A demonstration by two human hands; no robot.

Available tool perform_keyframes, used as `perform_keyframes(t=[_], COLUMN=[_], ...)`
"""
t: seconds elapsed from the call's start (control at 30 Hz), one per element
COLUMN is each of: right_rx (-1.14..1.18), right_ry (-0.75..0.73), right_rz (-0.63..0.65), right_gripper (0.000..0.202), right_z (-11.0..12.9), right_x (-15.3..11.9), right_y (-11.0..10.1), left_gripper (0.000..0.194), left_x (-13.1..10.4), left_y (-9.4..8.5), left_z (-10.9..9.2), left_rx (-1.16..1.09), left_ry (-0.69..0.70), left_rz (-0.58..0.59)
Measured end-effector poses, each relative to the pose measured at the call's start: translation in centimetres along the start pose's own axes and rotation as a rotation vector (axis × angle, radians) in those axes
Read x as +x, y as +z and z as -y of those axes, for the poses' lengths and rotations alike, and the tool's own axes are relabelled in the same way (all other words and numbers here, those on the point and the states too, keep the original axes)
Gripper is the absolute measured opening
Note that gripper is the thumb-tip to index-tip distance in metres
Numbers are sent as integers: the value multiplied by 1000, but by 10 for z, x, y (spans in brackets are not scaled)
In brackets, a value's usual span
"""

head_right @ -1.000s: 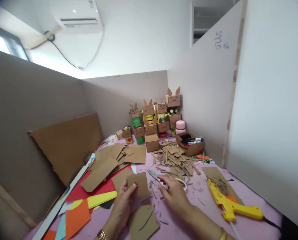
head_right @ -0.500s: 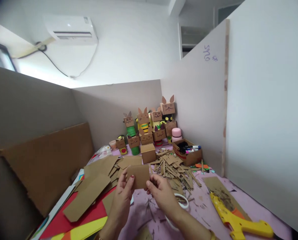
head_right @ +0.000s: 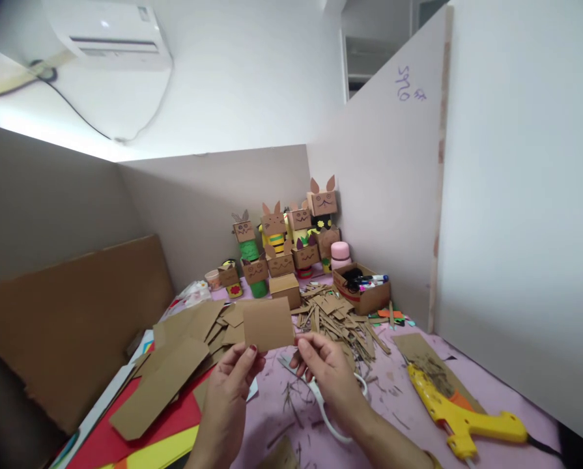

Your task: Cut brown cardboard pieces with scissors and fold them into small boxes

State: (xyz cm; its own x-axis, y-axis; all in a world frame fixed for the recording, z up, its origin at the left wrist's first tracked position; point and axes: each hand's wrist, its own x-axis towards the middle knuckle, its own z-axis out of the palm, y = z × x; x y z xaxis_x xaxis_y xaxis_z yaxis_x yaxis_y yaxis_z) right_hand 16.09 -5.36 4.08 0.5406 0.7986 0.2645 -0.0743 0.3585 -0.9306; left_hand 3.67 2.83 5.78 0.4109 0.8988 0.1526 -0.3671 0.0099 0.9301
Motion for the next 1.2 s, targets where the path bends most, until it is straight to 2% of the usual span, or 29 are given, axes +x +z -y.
perform_keyframes(t=[0.17, 0.33, 0.5, 0.6, 0.7, 0.83, 1.03, 1.2], right_rx=[-50, -228, -623, -964, -1217, -1397, -1410, -1150], right_ry=[-17, -40, -73, -71, -28, 22, 47, 51], right_rz=[15, 48, 107, 144, 255, 324, 345, 265], right_gripper=[29, 29, 36, 17, 32, 42, 36, 25], right_z=[4, 6, 9, 8, 3, -3, -14, -8], right_x=[-4, -7, -6, -4, -3, -6, -9, 1], right_y=[-3, -3, -18, -36, -49, -48, -39, -48], left_gripper=[20, 26, 24, 21, 20, 17, 16, 13], left_x=[-5, -9, -8, -3, 0, 0, 0, 0], left_y=[4, 7, 2, -1, -3, -4, -3, -7], left_z=[1, -4, -6, -8, -12, -22, -36, -42], left_rx=[-17, -16, 57, 30, -7, -70, -152, -244], left_ry=[-35, -32, -57, -45, -36, -13, 47, 88], left_rz=[10, 11, 20, 1, -10, -73, -190, -272])
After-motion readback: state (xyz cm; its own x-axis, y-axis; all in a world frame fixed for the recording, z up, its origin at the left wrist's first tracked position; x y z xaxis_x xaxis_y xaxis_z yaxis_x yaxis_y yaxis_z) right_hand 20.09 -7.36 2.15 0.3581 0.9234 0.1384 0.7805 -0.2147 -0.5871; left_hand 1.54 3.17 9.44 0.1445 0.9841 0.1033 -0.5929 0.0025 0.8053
